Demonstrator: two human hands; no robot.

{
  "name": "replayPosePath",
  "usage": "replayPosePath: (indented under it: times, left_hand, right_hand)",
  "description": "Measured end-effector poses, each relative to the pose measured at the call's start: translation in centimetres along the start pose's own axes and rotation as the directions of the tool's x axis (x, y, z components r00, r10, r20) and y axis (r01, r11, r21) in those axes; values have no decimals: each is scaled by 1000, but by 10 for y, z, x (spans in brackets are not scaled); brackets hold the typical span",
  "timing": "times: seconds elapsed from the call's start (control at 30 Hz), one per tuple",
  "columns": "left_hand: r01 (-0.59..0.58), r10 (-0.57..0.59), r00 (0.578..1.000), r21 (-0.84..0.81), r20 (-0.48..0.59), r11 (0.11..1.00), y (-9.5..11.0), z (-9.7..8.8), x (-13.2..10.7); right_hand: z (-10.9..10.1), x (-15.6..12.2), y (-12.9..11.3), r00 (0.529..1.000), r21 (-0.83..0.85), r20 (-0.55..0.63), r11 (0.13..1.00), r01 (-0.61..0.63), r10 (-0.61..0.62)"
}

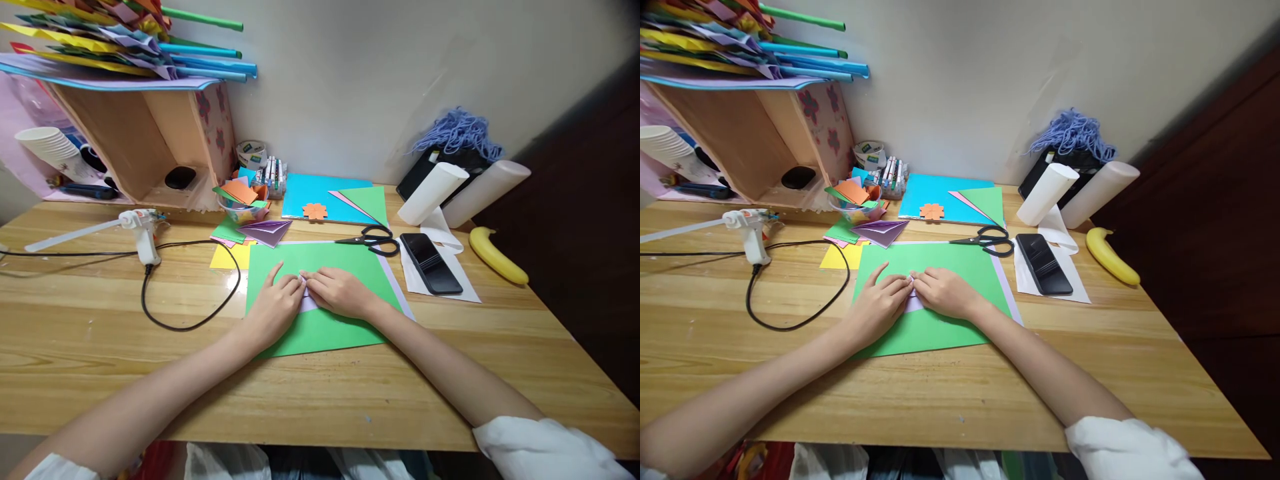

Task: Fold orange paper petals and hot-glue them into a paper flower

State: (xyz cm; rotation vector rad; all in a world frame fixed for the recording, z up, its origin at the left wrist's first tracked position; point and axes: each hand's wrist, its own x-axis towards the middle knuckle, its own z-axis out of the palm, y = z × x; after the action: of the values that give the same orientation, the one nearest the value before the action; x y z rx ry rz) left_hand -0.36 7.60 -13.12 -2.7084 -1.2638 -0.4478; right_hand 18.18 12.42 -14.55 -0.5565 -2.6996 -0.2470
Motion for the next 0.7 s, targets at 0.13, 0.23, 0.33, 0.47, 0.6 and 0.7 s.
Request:
replayPosePath:
  times: [0.13,0.23,0.33,0.47,0.6,0.7]
  left_hand:
    - [-6,7,1000,62,-20,998,2,4,-3]
    - [-9,11,1000,134,-15,991,6,5,-4]
    - [-10,10,1000,202,2,979,12,4,-5]
    - [-7,-3,999,237,40,971,16,1,-5]
    - [-14,-3,998,251,66,968,16,-1,-5]
    - [-7,-9,998,250,62,968,17,-1,-6]
  right_hand:
    - [0,0,0,1000,3,-9,1000,-2,2]
    - [-2,2,0,1000,23,-23,1000,-7,7]
    - [-4,3,0,998,82,-28,995,-49,52]
    - [-6,1,1,986,239,-20,959,-153,163]
    - [-3,-1,4,972,351,-15,912,-214,233]
    - [-4,-1,5,973,380,-11,901,-209,230]
